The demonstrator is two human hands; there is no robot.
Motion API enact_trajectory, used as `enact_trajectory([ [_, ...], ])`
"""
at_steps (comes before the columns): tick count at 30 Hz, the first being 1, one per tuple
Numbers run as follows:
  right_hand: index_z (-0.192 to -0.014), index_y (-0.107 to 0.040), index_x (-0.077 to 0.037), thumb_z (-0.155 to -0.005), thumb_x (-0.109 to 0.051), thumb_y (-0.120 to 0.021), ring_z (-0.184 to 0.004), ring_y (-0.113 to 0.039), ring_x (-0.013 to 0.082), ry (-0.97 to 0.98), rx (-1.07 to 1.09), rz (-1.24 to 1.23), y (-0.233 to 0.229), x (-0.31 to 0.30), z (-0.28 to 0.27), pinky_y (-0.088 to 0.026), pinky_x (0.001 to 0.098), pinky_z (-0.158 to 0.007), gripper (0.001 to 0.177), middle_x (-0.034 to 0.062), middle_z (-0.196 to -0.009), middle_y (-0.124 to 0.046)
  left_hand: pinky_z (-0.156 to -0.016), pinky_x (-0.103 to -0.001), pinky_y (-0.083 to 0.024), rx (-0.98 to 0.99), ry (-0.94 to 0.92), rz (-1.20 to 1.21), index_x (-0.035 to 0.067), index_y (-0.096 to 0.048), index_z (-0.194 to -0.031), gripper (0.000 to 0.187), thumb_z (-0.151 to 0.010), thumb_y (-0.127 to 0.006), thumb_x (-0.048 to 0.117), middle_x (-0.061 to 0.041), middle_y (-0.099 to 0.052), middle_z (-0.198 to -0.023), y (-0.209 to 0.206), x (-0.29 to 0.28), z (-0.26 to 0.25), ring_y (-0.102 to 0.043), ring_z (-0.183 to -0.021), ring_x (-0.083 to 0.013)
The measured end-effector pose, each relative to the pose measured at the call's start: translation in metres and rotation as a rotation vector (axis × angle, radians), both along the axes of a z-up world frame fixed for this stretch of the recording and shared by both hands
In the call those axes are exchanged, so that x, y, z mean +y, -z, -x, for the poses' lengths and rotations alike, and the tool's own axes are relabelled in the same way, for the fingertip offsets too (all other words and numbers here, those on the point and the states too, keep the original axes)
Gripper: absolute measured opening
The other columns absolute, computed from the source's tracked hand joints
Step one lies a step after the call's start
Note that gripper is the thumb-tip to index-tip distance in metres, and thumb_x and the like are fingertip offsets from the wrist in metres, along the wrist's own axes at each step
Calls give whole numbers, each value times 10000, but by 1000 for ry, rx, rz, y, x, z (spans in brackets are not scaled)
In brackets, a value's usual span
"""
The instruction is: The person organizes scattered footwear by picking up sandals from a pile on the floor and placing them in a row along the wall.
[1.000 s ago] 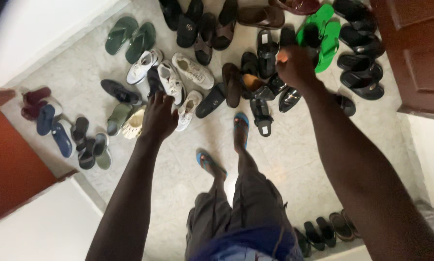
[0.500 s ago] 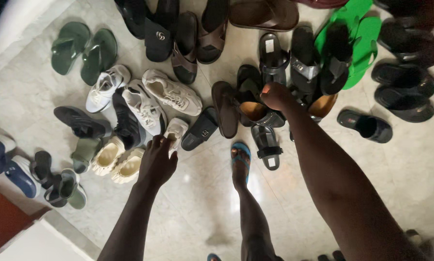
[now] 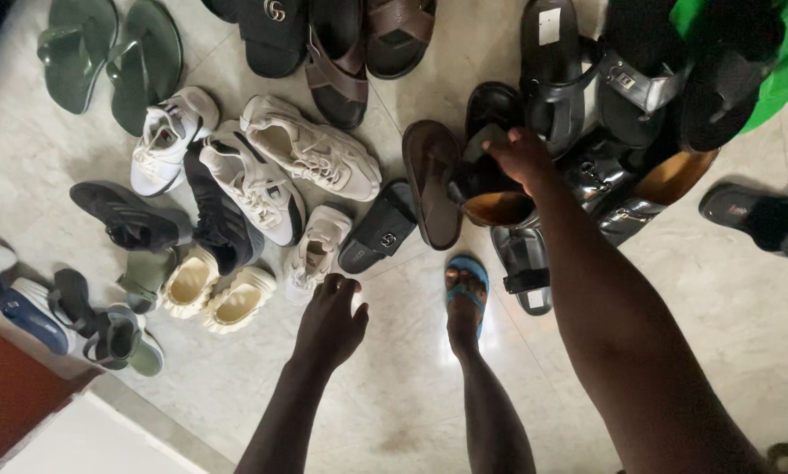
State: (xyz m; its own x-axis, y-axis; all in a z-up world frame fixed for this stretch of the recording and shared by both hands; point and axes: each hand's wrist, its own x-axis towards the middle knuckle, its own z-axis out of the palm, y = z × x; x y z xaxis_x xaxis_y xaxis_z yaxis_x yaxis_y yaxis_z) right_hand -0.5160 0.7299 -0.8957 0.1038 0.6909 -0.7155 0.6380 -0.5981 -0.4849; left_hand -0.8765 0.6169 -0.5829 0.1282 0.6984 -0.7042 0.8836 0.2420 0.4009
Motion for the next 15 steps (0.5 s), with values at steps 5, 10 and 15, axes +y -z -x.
enact_trajectory([
  [5,-827,-594,-2,-800,-445,-850,-741,-552,226,39,54,-173,-62,-29,1,-449,436,-667,513,128,-813,-600,-907,-472,-516,17,-5,61,57,-614,-1132,327,-852,-733,176,-152,-608,-1181,-45,-3,-9,-598,-1114,-365],
  [10,-1028,-628,-8,-808,-400,-887,-834,-595,136,213,196,-467,-117,-56,-4,-497,363,-687,518,43,-946,-623,-919,-465,-513,5,5,68,66,-617,-1138,329,-864,-737,203,-146,-616,-1194,-95,4,-12,-600,-1124,-356],
  [15,-928,-659,-11,-862,-383,-848,-775,-576,154,318,271,-280,-192,-57,-11,-470,370,-685,422,75,-839,-634,-946,-467,-503,35,-17,13,65,-622,-1124,308,-872,-722,211,-158,-619,-1209,-148,15,-4,-595,-1158,-364],
])
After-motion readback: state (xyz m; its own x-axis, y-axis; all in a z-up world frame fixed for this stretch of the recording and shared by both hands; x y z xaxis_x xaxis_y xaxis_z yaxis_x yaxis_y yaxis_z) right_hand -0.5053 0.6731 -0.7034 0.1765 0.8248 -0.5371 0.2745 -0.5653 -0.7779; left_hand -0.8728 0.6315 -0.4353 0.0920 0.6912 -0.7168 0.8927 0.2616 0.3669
